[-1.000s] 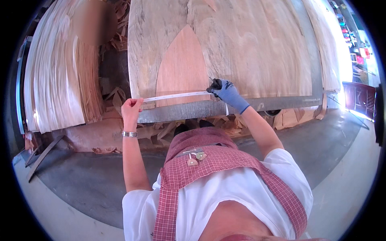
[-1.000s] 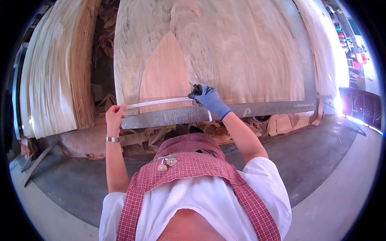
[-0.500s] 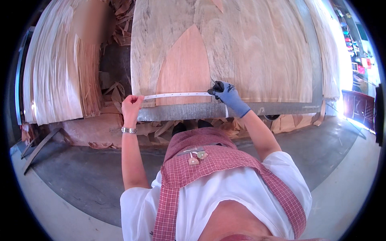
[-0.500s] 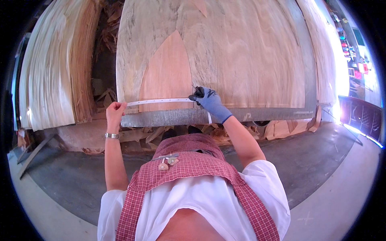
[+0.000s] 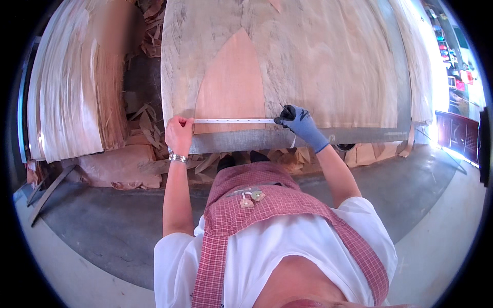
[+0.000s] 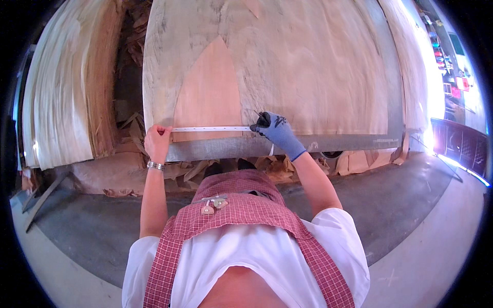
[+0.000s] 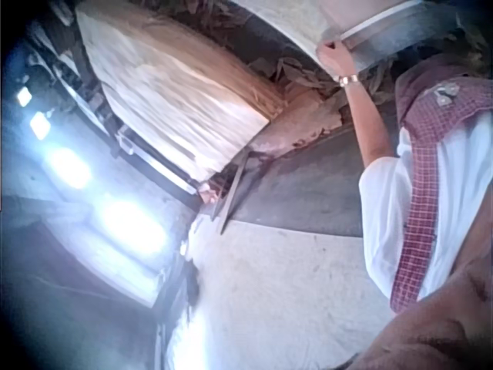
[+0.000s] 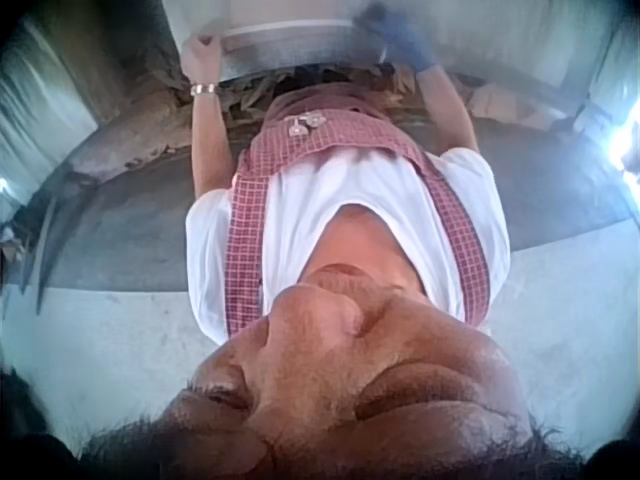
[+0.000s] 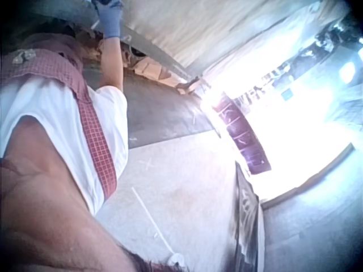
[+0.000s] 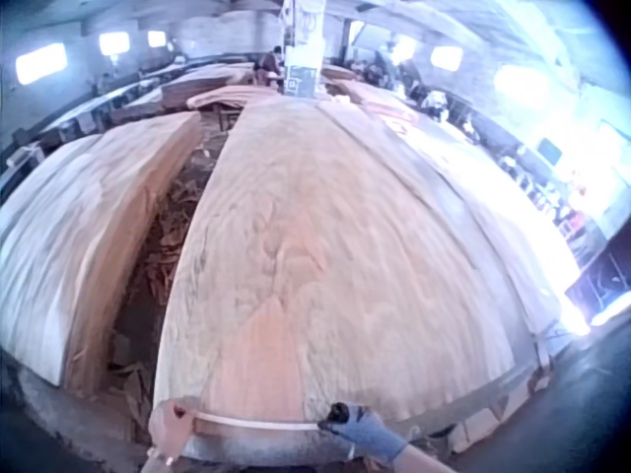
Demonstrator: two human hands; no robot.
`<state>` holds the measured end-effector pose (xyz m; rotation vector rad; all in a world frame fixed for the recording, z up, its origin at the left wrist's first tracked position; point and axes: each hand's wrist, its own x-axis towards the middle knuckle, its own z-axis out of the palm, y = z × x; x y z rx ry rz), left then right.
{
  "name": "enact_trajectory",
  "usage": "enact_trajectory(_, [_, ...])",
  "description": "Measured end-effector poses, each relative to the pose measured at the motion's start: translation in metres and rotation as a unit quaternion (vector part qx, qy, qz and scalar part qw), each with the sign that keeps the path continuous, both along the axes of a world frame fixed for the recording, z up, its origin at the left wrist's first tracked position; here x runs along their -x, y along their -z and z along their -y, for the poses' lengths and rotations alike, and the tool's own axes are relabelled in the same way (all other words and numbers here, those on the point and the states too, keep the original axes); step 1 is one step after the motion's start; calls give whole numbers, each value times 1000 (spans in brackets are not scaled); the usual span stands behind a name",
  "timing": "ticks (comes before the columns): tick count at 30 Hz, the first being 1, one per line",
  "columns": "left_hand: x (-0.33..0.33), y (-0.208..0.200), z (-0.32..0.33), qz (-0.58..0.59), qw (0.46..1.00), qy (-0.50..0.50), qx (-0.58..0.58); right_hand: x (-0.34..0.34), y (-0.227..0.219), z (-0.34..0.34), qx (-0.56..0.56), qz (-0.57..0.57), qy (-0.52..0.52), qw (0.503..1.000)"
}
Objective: The person sorts and patches wood veneer sheets. They move large sheets of veneer between stacks, use a small knife to cut out defects or excess material from a sheet, and apply thin strips of tape to secure or patch sections of the wood surface.
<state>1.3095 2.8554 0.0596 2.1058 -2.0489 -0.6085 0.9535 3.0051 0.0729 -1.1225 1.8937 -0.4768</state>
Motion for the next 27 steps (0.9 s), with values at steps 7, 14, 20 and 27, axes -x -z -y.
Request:
enact_trajectory(7, [13, -17, 1, 41, 998, 46, 21, 3, 35, -8, -16, -88, -24, 996])
enact_trajectory(14, [136, 9, -122, -87, 885, 444, 115, 2, 30, -6, -5, -101, -31, 994])
enact_trajectory(20, [150, 8, -138, 7, 889, 447, 97, 19, 20, -33, -52, 66, -10, 996])
enact_trajectory(27, [157, 3, -135, 50, 884, 456, 92, 0, 18, -50, 51, -68, -72, 994])
